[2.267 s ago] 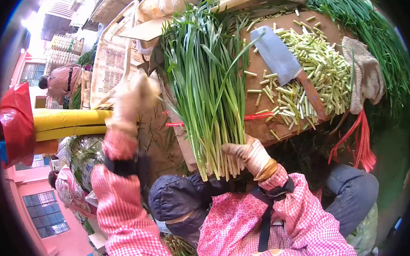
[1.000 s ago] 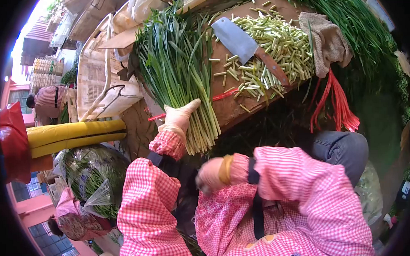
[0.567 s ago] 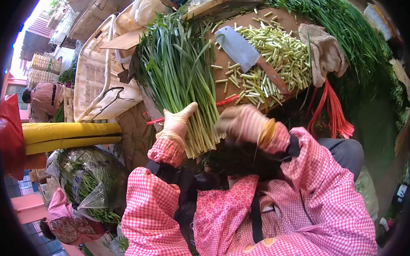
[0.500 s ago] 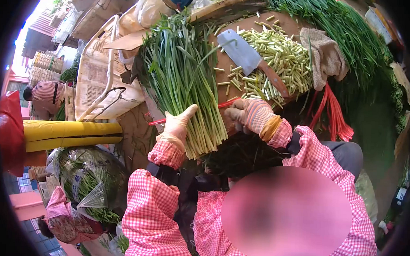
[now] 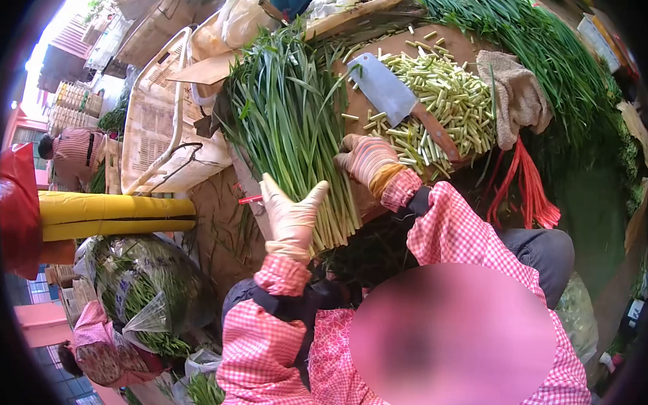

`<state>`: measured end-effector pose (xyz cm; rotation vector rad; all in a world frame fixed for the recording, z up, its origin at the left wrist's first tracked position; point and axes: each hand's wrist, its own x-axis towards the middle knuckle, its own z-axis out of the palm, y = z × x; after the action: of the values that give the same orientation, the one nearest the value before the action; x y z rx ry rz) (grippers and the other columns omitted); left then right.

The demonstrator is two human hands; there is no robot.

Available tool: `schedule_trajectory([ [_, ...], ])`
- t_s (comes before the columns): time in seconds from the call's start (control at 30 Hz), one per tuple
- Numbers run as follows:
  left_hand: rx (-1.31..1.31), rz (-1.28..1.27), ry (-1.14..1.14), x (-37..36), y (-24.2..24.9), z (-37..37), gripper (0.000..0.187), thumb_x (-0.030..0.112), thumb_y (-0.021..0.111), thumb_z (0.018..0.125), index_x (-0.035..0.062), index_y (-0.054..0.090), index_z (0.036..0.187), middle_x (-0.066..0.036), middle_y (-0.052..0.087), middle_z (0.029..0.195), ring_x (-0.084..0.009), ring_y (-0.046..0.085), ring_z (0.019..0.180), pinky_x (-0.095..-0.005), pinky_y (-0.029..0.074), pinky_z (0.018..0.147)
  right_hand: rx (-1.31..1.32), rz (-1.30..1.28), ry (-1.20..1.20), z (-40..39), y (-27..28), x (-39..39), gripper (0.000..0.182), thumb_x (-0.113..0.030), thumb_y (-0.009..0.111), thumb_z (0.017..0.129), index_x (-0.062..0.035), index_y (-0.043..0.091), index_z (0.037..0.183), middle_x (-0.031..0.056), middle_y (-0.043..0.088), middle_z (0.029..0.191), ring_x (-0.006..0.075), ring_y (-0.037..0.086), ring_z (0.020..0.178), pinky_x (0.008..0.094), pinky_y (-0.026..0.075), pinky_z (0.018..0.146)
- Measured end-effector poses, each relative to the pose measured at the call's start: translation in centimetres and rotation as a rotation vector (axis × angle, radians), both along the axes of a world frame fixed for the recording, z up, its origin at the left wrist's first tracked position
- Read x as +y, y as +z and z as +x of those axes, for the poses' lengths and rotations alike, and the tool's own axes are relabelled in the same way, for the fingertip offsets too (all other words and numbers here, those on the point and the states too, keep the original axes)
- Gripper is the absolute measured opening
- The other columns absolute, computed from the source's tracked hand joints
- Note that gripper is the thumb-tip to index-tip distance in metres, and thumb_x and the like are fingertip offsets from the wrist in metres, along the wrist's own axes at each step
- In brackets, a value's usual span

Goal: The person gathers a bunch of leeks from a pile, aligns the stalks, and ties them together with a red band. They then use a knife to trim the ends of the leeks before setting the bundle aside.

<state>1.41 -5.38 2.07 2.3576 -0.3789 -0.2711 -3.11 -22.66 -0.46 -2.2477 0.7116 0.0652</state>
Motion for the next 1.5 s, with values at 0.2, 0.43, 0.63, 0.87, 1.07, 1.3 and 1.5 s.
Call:
schedule_trajectory([
  [0.2,-0.064,0.024,0.002,-0.4,-2.7,-0.6,0.109,0.041,0.077,0.064,-0.0060,0.013,0.138,-0.025,0.017,0.143,-0.0330,0.016,0.134,-0.0360,0.015,0.109,-0.305,0.748,-0.098,-2.6,3.1,-0.1,0.022,-0.026,0.060,0.082,-0.0049,0.062,0.087,0.0060,0.063,0.068,0.0132,0.057,0.054,0.0266,0.044,0.048],
  [0.43,0.050,-0.421,0.160,2.7,-2.9,2.1,0.076,0.029,0.070,0.078,-0.0035,0.030,0.133,-0.018,0.038,0.133,-0.0241,0.043,0.117,-0.0323,0.036,0.096,-0.043,1.002,0.998,-9.2,3.8,-0.6,0.025,-0.032,0.062,0.078,-0.0105,0.067,0.089,0.0064,0.061,0.064,0.0156,0.062,0.069,0.0262,0.048,0.056],
  [0.63,0.404,-0.501,0.675,9.8,-4.0,6.4,0.025,0.028,0.059,0.086,0.0054,0.053,0.096,-0.008,0.061,0.067,-0.0153,0.053,0.046,-0.0280,0.043,0.040,-0.360,-0.205,0.449,-9.2,2.0,-1.6,0.019,-0.015,0.061,0.077,-0.0114,0.064,0.095,0.0076,0.064,0.094,0.0281,0.061,0.085,0.0392,0.048,0.075],
  [0.87,0.551,-0.505,0.783,10.2,-7.7,10.1,0.051,0.036,0.069,0.077,0.0096,0.049,0.116,-0.006,0.057,0.088,-0.0125,0.045,0.050,-0.0269,0.037,0.045,-0.057,-0.782,0.330,-5.5,-1.1,-0.8,0.017,-0.010,0.053,0.077,-0.0104,0.063,0.091,0.0074,0.064,0.086,0.0247,0.062,0.085,0.0406,0.049,0.072],
  [1.07,0.462,-0.709,0.769,8.8,-7.0,9.9,0.020,0.024,0.067,0.080,0.0147,0.059,0.095,0.004,0.058,0.083,-0.0098,0.050,0.069,-0.0269,0.039,0.062,0.030,-0.520,0.354,-5.2,1.2,-1.3,0.011,-0.020,0.060,0.075,-0.0102,0.065,0.073,0.0084,0.065,0.080,0.0252,0.062,0.085,0.0374,0.048,0.074],
  [1.3,0.453,-0.757,0.663,9.6,-8.7,10.5,0.023,0.034,0.064,0.080,0.0143,0.060,0.092,-0.001,0.063,0.088,-0.0142,0.056,0.077,-0.0323,0.042,0.068,-0.039,0.082,0.109,-4.8,0.5,-1.6,0.035,-0.019,0.063,0.075,-0.0083,0.060,0.109,0.0103,0.064,0.084,0.0181,0.061,0.076,0.0305,0.048,0.069],
  [1.5,0.362,-0.895,0.676,7.9,-6.9,9.5,0.009,0.012,0.066,0.081,0.0078,0.062,0.089,-0.001,0.063,0.076,-0.0075,0.053,0.063,-0.0206,0.041,0.057,-0.290,0.854,-0.030,-4.6,-2.6,-1.5,0.033,-0.006,0.066,0.074,-0.0054,0.062,0.107,0.0017,0.064,0.089,0.0103,0.057,0.077,0.0252,0.047,0.070],
])
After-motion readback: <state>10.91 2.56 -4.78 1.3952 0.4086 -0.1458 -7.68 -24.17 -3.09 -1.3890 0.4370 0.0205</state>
